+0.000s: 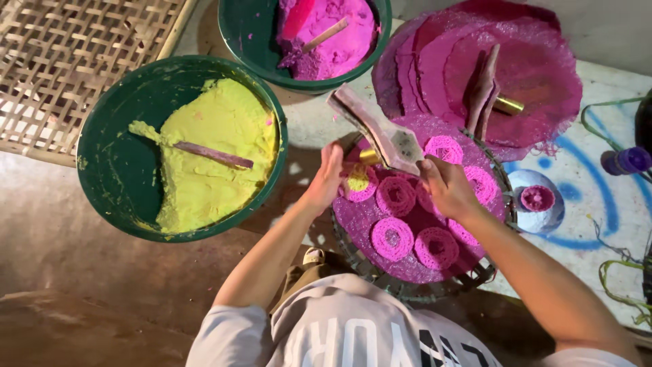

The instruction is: The person fills a hand-operated dough extruder with pink dough from a bucket and presses out small ring-shaped dough pieces onto a large flat purple cracker base.

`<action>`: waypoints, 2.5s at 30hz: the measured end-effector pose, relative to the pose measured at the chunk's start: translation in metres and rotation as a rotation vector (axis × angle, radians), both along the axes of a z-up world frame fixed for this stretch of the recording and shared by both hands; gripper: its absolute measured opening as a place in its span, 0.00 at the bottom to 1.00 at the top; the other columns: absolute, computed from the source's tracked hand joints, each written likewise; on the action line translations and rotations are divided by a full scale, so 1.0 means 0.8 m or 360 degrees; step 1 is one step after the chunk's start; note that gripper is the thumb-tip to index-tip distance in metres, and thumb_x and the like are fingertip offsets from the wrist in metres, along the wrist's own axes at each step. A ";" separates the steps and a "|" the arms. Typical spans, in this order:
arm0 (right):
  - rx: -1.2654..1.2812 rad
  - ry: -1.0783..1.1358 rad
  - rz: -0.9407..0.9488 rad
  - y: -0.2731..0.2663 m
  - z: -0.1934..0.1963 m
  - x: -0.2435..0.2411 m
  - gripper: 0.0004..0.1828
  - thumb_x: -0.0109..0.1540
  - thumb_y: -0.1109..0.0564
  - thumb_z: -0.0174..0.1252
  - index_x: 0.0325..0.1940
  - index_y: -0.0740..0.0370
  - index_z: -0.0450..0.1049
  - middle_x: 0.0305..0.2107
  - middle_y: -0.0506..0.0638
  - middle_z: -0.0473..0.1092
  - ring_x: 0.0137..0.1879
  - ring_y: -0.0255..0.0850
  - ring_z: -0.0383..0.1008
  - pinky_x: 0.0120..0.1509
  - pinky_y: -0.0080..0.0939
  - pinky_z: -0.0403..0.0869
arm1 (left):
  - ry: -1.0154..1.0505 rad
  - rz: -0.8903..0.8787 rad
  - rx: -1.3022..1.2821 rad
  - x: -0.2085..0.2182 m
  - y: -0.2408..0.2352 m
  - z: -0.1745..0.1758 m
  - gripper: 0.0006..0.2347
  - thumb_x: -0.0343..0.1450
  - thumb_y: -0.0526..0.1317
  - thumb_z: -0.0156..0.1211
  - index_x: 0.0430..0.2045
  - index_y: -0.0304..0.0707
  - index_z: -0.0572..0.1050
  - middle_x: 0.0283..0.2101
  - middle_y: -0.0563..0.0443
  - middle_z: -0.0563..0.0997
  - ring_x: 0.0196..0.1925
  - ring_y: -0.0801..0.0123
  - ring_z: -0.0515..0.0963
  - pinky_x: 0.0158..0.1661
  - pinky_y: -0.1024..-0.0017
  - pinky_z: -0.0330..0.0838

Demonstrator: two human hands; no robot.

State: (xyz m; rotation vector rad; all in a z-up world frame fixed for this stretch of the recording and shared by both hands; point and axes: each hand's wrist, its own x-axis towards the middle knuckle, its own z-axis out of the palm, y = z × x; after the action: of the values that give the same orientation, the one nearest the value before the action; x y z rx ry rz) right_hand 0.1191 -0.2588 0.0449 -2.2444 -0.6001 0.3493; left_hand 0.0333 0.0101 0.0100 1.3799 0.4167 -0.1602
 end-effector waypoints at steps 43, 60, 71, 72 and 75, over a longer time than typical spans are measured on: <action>0.0233 -0.0297 0.2225 0.377 0.239 -0.119 0.18 0.66 0.41 0.59 0.36 0.58 0.71 0.28 0.49 0.69 0.34 0.50 0.74 0.38 0.46 0.70 | -0.0327 -0.0370 0.0567 -0.367 0.410 0.112 0.11 0.71 0.39 0.61 0.47 0.39 0.77 0.40 0.41 0.81 0.41 0.53 0.81 0.41 0.59 0.78; -0.1054 -0.0738 0.0989 0.535 0.005 -0.065 0.26 0.65 0.37 0.54 0.54 0.60 0.68 0.43 0.63 0.74 0.49 0.63 0.76 0.52 0.60 0.74 | -0.1178 0.1151 0.0432 -0.240 0.403 0.034 0.28 0.69 0.26 0.59 0.66 0.31 0.59 0.54 0.50 0.74 0.55 0.72 0.74 0.57 0.73 0.69; -0.1266 -0.0952 0.1694 0.537 0.075 -0.070 0.36 0.61 0.62 0.47 0.75 0.52 0.55 0.43 0.59 0.74 0.42 0.56 0.79 0.45 0.55 0.77 | -0.1179 0.1358 0.0708 -0.213 0.399 0.044 0.27 0.71 0.29 0.64 0.66 0.32 0.62 0.63 0.47 0.72 0.63 0.70 0.71 0.65 0.73 0.64; -0.1334 -0.0972 0.1751 0.536 0.080 -0.080 0.36 0.61 0.62 0.47 0.75 0.54 0.55 0.43 0.58 0.74 0.41 0.55 0.80 0.45 0.54 0.77 | -0.1179 0.1348 0.0741 -0.214 0.399 0.046 0.27 0.72 0.29 0.64 0.66 0.32 0.62 0.63 0.47 0.72 0.63 0.70 0.71 0.65 0.73 0.64; -0.1471 -0.0912 0.1903 0.525 0.096 -0.103 0.36 0.59 0.62 0.49 0.74 0.54 0.55 0.42 0.57 0.72 0.41 0.54 0.80 0.45 0.52 0.77 | -0.1240 0.1336 0.0795 -0.215 0.398 0.051 0.26 0.72 0.28 0.63 0.67 0.32 0.62 0.63 0.47 0.71 0.64 0.69 0.71 0.66 0.73 0.63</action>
State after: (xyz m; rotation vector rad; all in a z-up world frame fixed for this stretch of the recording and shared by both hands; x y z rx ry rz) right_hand 0.0370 0.1614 0.1218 -2.5135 -2.5091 0.6407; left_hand -0.1389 0.3282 0.0508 1.5073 0.3463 1.2014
